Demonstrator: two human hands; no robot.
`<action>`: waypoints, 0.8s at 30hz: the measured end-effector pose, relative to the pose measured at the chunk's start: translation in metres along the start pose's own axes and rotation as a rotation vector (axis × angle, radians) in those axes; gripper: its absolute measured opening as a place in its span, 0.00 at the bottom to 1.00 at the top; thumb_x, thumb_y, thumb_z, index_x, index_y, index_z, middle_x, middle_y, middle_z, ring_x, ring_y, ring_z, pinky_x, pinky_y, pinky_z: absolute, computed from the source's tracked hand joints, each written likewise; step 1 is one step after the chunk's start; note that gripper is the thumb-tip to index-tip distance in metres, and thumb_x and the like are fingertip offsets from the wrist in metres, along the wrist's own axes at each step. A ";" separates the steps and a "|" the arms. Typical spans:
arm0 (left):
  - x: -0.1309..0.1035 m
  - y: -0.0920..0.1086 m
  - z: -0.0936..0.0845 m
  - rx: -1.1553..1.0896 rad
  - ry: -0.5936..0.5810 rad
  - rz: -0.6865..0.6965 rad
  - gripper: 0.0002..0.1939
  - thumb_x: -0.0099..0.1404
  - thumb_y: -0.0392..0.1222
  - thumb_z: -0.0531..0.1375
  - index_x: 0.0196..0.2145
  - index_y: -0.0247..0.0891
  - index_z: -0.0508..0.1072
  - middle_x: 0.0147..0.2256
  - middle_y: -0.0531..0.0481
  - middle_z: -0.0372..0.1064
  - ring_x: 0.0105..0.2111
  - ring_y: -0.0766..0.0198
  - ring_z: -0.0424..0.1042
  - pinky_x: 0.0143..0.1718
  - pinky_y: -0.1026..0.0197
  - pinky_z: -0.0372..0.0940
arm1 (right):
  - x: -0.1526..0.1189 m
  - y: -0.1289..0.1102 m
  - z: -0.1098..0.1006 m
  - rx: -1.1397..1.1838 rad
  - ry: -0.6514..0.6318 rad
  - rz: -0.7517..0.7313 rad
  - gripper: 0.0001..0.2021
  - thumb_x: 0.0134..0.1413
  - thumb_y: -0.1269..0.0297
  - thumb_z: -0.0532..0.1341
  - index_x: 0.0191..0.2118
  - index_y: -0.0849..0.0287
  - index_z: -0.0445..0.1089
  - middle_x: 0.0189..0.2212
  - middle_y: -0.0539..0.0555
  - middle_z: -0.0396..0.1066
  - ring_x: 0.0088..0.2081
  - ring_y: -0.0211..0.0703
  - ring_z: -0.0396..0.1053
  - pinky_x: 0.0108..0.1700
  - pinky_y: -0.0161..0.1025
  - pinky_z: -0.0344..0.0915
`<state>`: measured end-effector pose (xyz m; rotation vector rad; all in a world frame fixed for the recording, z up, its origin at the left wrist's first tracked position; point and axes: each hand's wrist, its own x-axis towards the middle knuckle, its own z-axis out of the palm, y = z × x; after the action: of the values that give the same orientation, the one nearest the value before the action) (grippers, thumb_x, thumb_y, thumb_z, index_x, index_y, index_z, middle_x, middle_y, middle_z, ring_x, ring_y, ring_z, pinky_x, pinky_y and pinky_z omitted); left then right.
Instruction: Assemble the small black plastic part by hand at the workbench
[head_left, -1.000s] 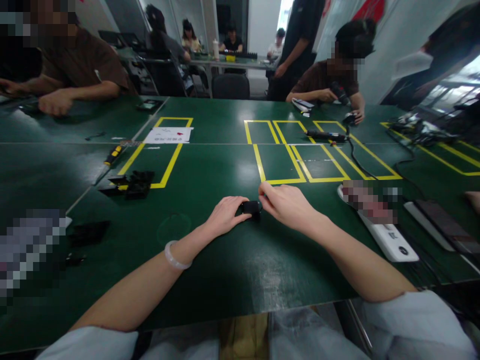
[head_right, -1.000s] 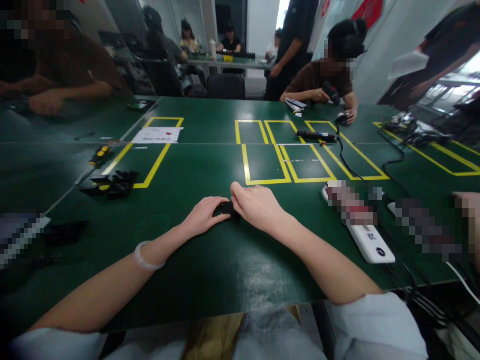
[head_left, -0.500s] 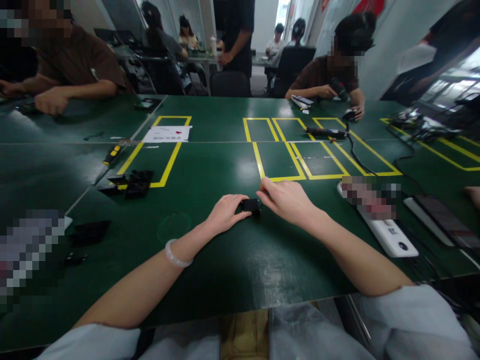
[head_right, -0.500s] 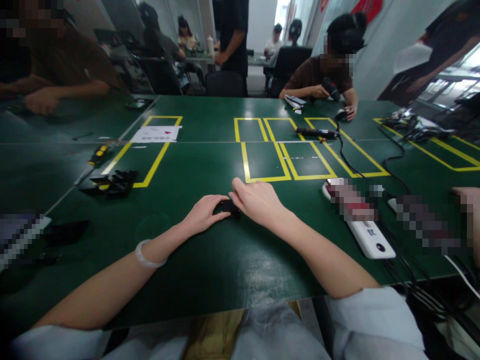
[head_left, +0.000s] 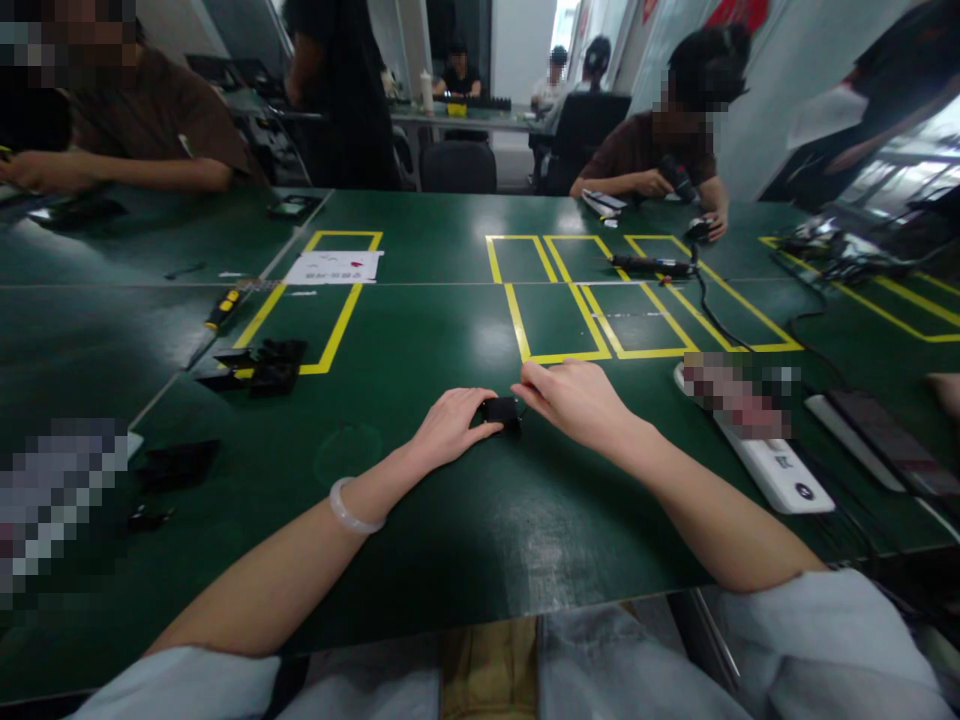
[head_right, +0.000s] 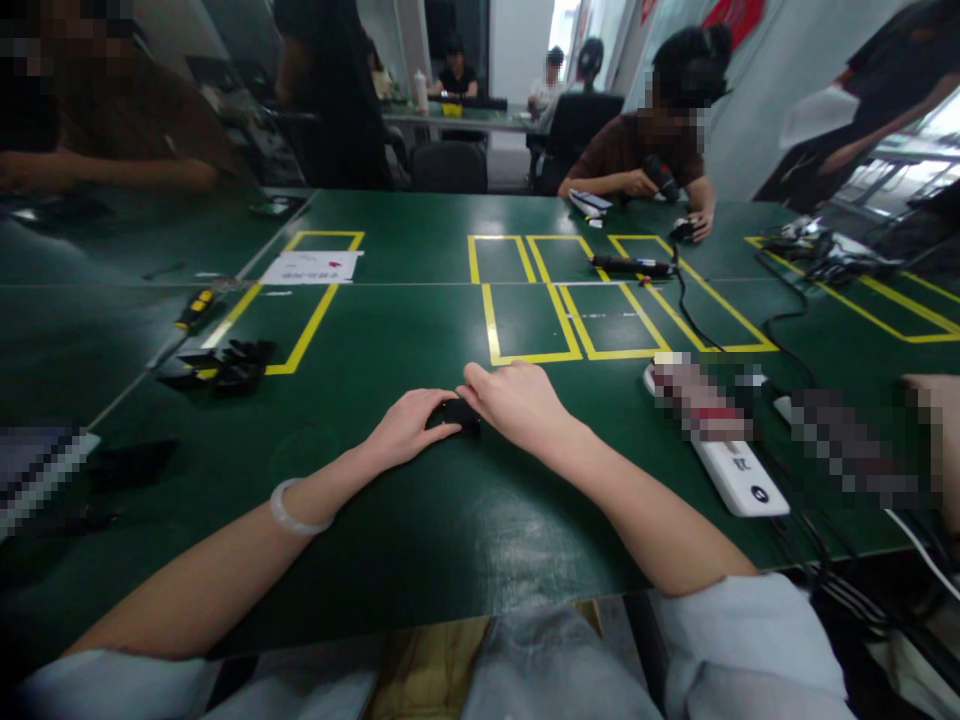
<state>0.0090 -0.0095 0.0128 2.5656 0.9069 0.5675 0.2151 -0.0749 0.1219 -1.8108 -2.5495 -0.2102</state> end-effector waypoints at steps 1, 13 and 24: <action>0.000 0.000 0.000 0.001 -0.001 -0.004 0.18 0.69 0.50 0.64 0.51 0.38 0.70 0.48 0.43 0.76 0.50 0.49 0.74 0.55 0.45 0.66 | 0.001 -0.001 0.000 -0.007 -0.005 0.007 0.17 0.73 0.56 0.46 0.44 0.57 0.69 0.31 0.56 0.79 0.34 0.50 0.76 0.31 0.40 0.46; 0.000 -0.001 0.000 0.000 -0.006 -0.001 0.18 0.70 0.52 0.61 0.51 0.38 0.70 0.48 0.43 0.75 0.50 0.49 0.74 0.56 0.45 0.65 | 0.000 -0.003 -0.001 0.041 -0.003 0.020 0.16 0.73 0.56 0.47 0.45 0.58 0.69 0.32 0.56 0.79 0.34 0.48 0.76 0.31 0.40 0.48; -0.001 -0.003 0.002 0.001 0.005 0.006 0.19 0.70 0.54 0.61 0.51 0.39 0.70 0.48 0.43 0.75 0.50 0.49 0.74 0.56 0.46 0.65 | -0.002 0.001 -0.001 0.090 -0.003 0.023 0.14 0.72 0.58 0.47 0.46 0.59 0.67 0.34 0.56 0.79 0.35 0.47 0.76 0.31 0.39 0.49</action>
<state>0.0079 -0.0085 0.0101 2.5703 0.9015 0.5754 0.2168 -0.0764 0.1233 -1.8087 -2.4955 -0.0915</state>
